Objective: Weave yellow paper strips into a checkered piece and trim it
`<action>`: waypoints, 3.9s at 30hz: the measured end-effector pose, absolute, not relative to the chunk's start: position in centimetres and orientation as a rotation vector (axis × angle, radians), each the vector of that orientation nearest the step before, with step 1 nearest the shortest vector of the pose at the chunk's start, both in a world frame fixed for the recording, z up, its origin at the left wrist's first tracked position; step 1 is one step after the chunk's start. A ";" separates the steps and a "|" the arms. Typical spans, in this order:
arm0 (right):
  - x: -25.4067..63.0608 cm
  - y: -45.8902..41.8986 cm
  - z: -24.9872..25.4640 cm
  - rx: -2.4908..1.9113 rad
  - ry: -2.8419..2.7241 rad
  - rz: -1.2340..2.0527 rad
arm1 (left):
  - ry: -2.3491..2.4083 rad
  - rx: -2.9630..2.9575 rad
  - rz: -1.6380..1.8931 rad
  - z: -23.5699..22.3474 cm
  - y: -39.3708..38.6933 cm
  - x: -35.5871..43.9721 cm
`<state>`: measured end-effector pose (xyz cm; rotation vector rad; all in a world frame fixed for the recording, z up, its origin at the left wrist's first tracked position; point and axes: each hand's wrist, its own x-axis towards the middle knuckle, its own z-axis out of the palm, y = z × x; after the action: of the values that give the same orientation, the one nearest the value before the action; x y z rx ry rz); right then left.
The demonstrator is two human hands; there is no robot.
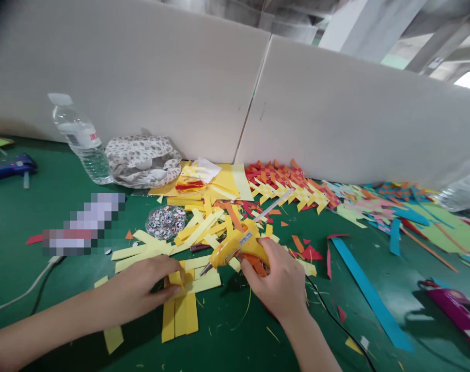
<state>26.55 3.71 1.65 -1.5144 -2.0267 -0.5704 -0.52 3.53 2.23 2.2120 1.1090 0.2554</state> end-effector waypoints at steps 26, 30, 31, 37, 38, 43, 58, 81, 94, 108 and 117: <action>24.9 3.8 0.2 -1.107 -2.316 -0.430 | 1.105 1.927 0.349 1.2 4.5 -1.2; 24.9 3.7 0.5 -1.080 -2.328 -0.434 | 1.109 1.948 0.356 1.2 4.6 -1.3; 24.9 3.7 0.6 -1.076 -2.324 -0.439 | 1.111 1.952 0.359 1.2 4.6 -1.3; 24.8 3.6 0.6 -1.073 -2.237 -0.487 | 1.110 1.963 0.381 1.2 4.6 -1.3; 24.7 3.6 0.6 -1.079 -2.237 -0.483 | 1.108 1.962 0.381 1.2 4.5 -1.2; 24.4 3.5 0.7 -1.113 -2.289 -0.433 | 1.120 1.950 0.388 1.1 4.5 -1.2; 24.2 3.3 0.8 -1.146 -2.286 -0.420 | 1.100 1.917 0.397 0.8 4.4 -1.1; 23.9 2.9 1.1 -1.106 -2.250 -0.546 | 1.107 1.917 0.390 0.8 4.4 -1.2; 24.1 3.0 1.3 -1.083 -2.197 -0.587 | 1.133 1.912 0.398 0.8 4.3 -1.2; 24.1 3.0 0.8 -1.113 -2.147 -0.496 | 1.129 1.905 0.419 0.6 4.4 -1.2; 25.3 3.6 0.6 -1.388 -1.971 -0.210 | 1.133 1.882 0.444 1.2 4.0 -1.1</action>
<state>25.33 3.60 0.58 -1.3879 -1.9709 -0.2096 -1.13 4.04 1.16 1.8823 1.1329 0.4443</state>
